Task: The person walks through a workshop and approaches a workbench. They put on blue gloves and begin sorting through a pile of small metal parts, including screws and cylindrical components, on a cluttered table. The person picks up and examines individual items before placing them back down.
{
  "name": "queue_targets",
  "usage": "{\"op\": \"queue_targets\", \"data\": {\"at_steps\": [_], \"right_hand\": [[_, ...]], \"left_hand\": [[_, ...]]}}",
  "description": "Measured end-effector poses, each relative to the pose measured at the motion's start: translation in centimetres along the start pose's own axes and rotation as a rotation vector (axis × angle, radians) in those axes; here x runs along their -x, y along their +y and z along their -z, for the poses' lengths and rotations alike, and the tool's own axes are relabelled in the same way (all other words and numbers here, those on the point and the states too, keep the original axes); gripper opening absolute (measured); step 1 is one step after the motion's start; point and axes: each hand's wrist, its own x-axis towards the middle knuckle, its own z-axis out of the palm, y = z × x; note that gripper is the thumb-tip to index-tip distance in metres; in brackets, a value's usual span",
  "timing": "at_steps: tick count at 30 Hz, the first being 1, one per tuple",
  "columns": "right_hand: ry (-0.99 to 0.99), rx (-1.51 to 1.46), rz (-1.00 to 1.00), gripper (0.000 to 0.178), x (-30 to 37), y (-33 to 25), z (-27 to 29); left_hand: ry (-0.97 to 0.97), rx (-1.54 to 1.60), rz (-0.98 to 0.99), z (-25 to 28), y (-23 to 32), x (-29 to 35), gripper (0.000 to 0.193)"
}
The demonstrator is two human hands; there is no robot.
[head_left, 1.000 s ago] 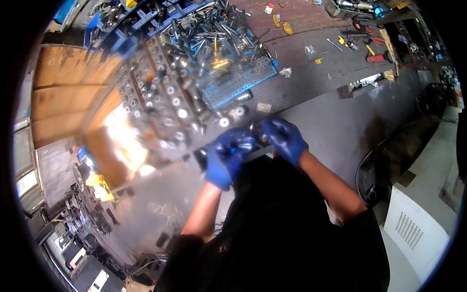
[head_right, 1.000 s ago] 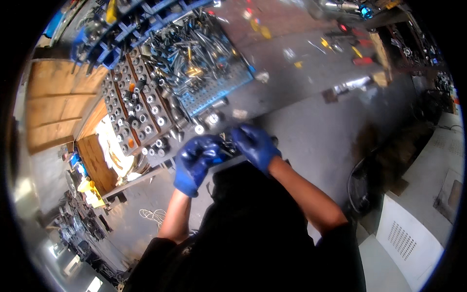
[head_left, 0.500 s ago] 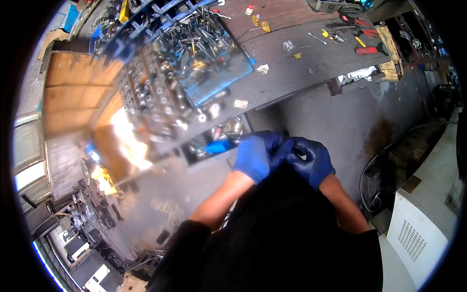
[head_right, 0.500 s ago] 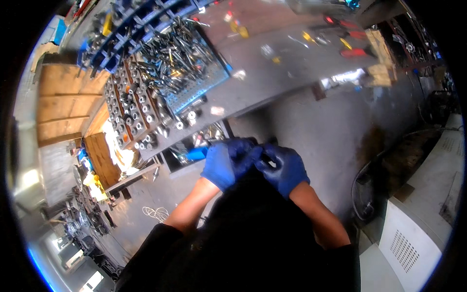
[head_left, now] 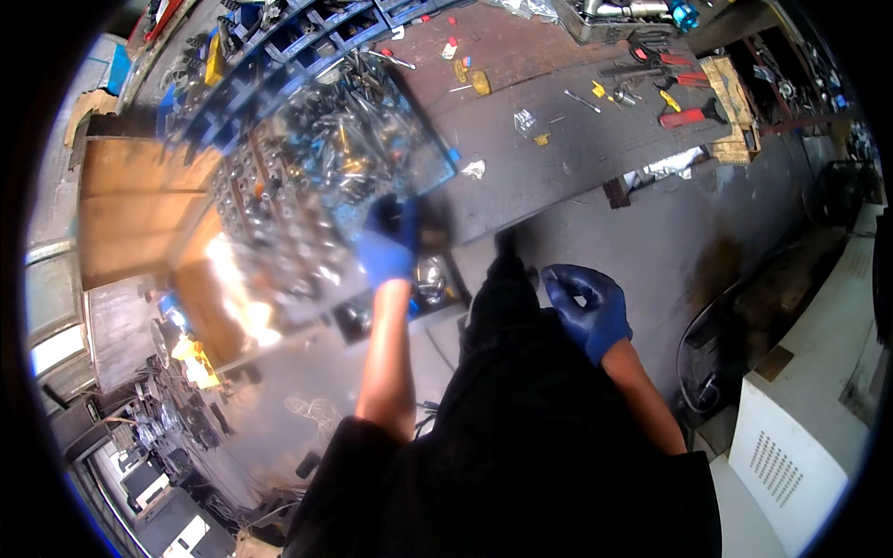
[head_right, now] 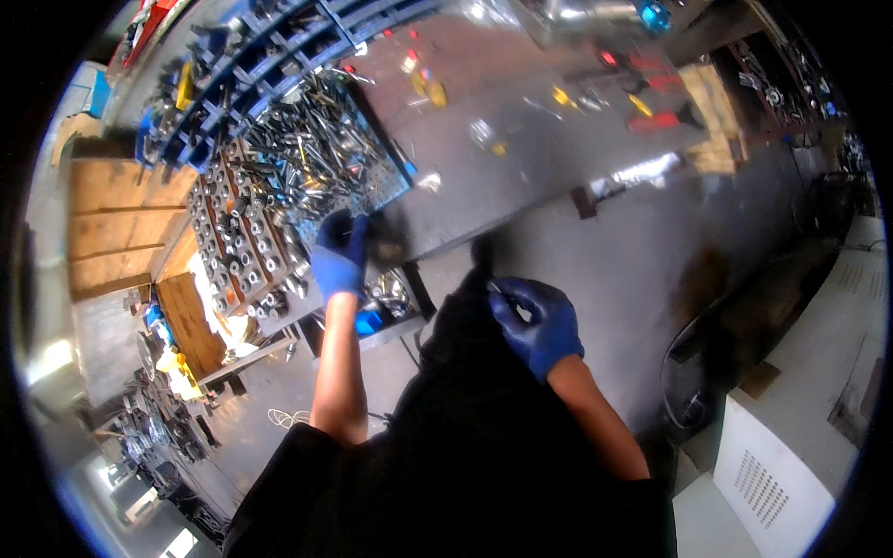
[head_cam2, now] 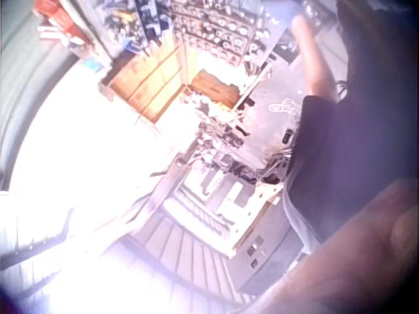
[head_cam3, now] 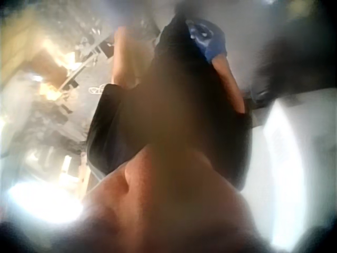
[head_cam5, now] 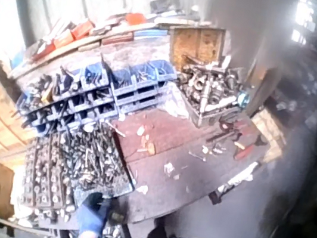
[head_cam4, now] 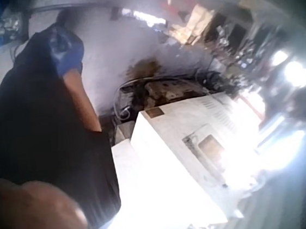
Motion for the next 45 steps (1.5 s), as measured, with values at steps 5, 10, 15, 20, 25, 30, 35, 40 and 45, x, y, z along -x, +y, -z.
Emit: {"op": "queue_targets", "data": {"at_steps": [5,10,15,20,25,30,35,40,45], "right_hand": [[-0.015,0.105,0.068,0.026,-3.8,-1.7,1.7],[-0.082,0.096,0.085,0.024,-6.8,-3.2,1.1],[-0.197,0.174,0.154,0.025,-9.1,-3.6,0.9],[-0.331,0.191,0.144,0.027,-11.2,-5.8,1.5],[-0.349,0.182,0.198,0.026,-12.5,-3.9,2.5],[-0.358,0.121,0.208,0.027,-13.7,-3.3,3.7],[-0.38,0.155,0.249,0.027,-14.5,-2.7,4.7],[-0.401,0.182,0.253,0.028,-15.0,-3.3,5.4],[-0.428,0.168,0.266,0.028,-15.6,-4.3,5.5]], "left_hand": [[-0.002,-0.221,0.062,-1.4,0.7,-2.6,0.036],[0.07,-0.239,0.098,-2.4,0.4,-3.5,0.037],[0.124,-0.192,0.064,-3.4,0.2,-3.4,0.043],[0.159,-0.231,0.043,-3.7,0.3,-3.7,0.039],[0.241,-0.183,0.054,-4.3,0.8,-3.9,0.033],[0.307,-0.21,-0.006,-5.0,0.4,-3.7,0.026],[0.382,-0.067,-0.148,-5.7,-0.1,-3.6,0.023],[0.571,-0.098,-0.234,-6.1,0.2,-3.9,0.019],[0.498,-0.012,-0.135,-3.1,5.5,-3.8,0.021]]}}
